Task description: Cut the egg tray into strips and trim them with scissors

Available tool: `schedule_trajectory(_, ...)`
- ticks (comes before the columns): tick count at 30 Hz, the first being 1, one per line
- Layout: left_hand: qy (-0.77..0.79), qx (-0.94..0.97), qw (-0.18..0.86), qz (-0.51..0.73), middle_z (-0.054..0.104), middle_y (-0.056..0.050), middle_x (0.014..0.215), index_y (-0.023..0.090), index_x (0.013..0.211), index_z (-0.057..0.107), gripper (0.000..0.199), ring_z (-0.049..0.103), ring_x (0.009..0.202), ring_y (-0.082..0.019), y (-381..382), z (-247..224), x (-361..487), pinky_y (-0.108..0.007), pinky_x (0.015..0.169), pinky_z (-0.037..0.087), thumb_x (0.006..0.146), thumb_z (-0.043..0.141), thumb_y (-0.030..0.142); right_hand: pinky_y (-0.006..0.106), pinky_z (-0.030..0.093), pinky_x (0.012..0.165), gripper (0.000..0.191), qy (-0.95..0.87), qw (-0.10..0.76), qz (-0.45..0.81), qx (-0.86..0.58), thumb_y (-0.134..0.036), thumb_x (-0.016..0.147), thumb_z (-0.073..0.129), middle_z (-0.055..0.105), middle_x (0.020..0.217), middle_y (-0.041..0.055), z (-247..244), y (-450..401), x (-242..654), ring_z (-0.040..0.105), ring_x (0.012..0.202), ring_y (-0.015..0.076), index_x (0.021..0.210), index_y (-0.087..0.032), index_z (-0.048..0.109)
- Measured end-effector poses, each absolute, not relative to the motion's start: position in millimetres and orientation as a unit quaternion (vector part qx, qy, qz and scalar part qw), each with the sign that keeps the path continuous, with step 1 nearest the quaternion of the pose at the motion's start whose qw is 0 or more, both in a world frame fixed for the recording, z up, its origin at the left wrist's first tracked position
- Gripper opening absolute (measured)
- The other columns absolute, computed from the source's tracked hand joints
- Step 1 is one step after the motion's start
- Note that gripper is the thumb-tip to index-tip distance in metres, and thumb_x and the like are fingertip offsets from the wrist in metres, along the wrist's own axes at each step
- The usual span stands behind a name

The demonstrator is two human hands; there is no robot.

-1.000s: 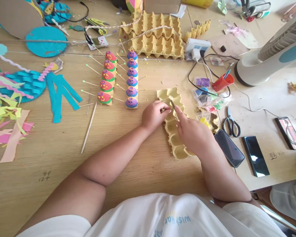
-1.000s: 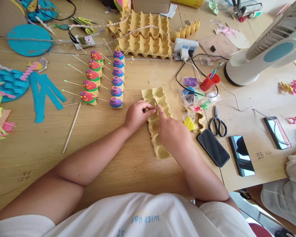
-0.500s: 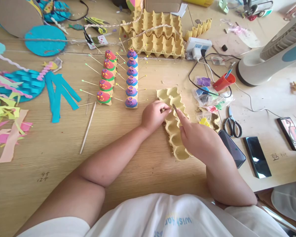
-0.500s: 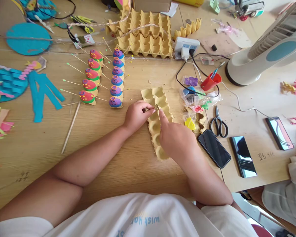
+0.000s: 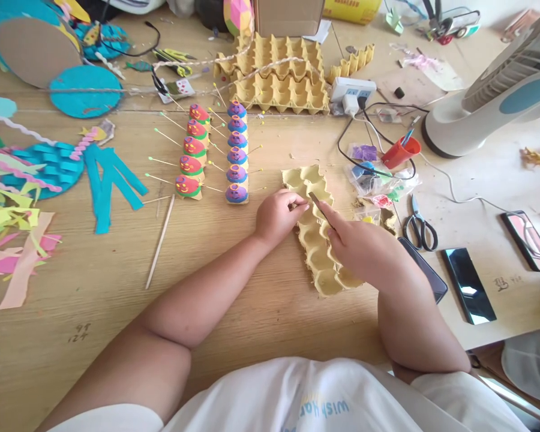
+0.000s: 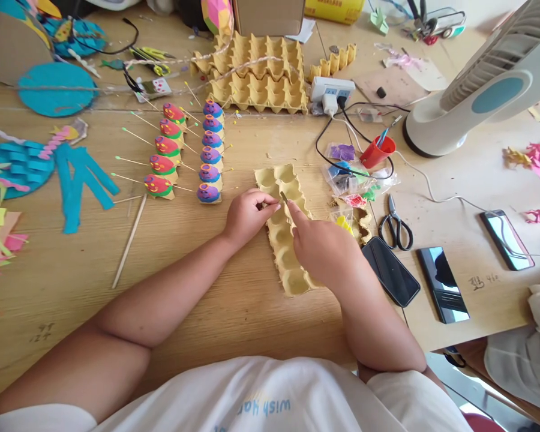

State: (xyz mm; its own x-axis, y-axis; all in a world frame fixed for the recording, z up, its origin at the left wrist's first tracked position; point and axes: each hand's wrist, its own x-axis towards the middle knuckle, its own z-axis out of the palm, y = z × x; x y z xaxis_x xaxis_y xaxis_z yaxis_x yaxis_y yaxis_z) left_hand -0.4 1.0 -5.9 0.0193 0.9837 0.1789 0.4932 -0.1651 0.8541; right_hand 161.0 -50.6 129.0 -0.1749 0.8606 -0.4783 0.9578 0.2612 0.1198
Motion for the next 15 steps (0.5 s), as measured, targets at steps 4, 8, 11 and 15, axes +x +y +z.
schedule_trajectory(4, 0.572, 0.643, 0.300, 0.412, 0.080, -0.003, 0.095, 0.021, 0.086, 0.081, 0.002, 0.068, 0.077, -0.016, 0, -6, 0, -0.031, 0.074, 0.051, 0.086, 0.080, 0.022, 0.030, 0.041, 0.060, 0.068, 0.755, 0.183, -0.101, 0.622, -0.031, 0.109, 0.035, 0.081, 0.090, 0.0069, 137, -48, 175, 0.072, 0.068, 0.0237, 0.176, -0.027, 0.020)
schedule_trajectory(8, 0.571, 0.647, 0.289, 0.415, 0.080, -0.002, 0.094, 0.022, 0.085, 0.081, 0.002, 0.067, 0.077, -0.016, -1, -5, 1, -0.030, 0.073, 0.050, 0.086, 0.080, 0.020, 0.030, 0.045, 0.062, 0.068, 0.772, 0.122, -0.113, 0.613, -0.031, 0.108, 0.037, 0.082, 0.096, 0.0072, 138, -46, 179, 0.072, 0.069, 0.0243, 0.174, -0.031, 0.027)
schedule_trajectory(11, 0.568, 0.654, 0.284, 0.412, 0.080, -0.003, 0.093, 0.022, 0.086, 0.081, 0.003, 0.067, 0.076, -0.016, -1, -6, 1, -0.030, 0.073, 0.049, 0.086, 0.080, 0.020, 0.032, 0.051, 0.068, 0.068, 0.778, 0.060, -0.149, 0.607, -0.033, 0.107, 0.039, 0.082, 0.101, 0.0070, 136, -46, 180, 0.074, 0.076, 0.0252, 0.174, -0.033, 0.027)
schedule_trajectory(15, 0.558, 0.660, 0.277, 0.421, 0.080, -0.003, 0.093, 0.021, 0.087, 0.081, 0.003, 0.068, 0.077, -0.016, -1, -6, 0, -0.030, 0.073, 0.050, 0.086, 0.079, 0.020, 0.034, 0.059, 0.078, 0.074, 0.793, -0.080, -0.235, 0.557, -0.040, 0.107, 0.043, 0.078, 0.118, 0.0096, 131, -49, 180, 0.076, 0.091, 0.0245, 0.176, -0.027, 0.019)
